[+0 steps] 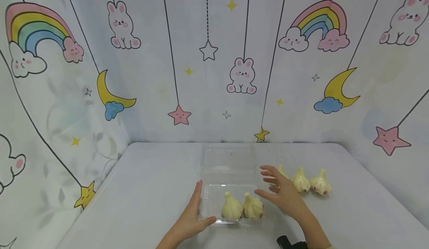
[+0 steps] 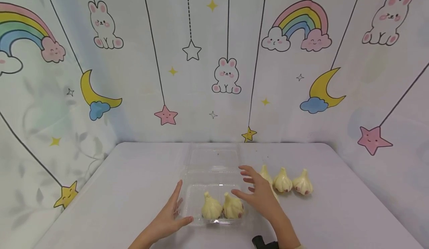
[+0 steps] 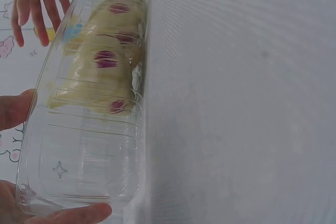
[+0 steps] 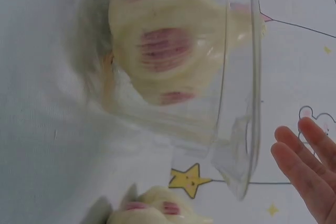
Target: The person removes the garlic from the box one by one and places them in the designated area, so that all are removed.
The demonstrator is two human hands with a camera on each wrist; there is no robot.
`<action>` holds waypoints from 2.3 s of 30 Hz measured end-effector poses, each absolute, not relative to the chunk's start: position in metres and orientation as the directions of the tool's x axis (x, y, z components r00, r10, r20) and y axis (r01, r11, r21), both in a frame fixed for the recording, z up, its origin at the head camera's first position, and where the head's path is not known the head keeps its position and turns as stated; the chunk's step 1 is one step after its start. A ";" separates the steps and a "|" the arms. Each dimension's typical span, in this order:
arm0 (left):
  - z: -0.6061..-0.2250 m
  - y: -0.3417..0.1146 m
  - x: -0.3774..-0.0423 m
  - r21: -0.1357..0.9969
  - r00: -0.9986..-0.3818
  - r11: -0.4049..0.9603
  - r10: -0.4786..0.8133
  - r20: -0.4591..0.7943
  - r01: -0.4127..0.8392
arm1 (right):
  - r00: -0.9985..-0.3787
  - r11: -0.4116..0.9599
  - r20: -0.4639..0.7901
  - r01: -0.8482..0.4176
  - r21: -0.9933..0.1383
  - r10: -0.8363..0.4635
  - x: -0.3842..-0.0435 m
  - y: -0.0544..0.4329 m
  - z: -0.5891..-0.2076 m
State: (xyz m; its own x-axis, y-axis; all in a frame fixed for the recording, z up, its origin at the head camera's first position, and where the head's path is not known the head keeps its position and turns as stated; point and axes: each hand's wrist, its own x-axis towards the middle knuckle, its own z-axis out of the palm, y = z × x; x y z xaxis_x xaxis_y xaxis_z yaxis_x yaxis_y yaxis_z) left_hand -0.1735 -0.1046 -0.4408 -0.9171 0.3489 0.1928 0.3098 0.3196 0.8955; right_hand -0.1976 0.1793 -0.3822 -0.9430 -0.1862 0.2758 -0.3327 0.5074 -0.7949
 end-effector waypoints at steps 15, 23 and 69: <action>-0.438 -0.105 -0.173 0.890 -0.919 0.337 0.346 0.187 0.308 | -0.939 0.450 0.263 -0.339 -0.826 -0.223 -0.207 0.149 -0.389; -0.439 -0.105 -0.174 0.890 -0.919 0.335 0.346 0.190 0.310 | -0.927 0.471 0.248 -0.358 -0.807 -0.281 -0.213 0.139 -0.396; -0.438 -0.104 -0.174 0.890 -0.921 0.334 0.337 0.195 0.310 | -0.876 0.645 -0.012 -0.345 -0.682 -0.482 -0.223 0.115 -0.414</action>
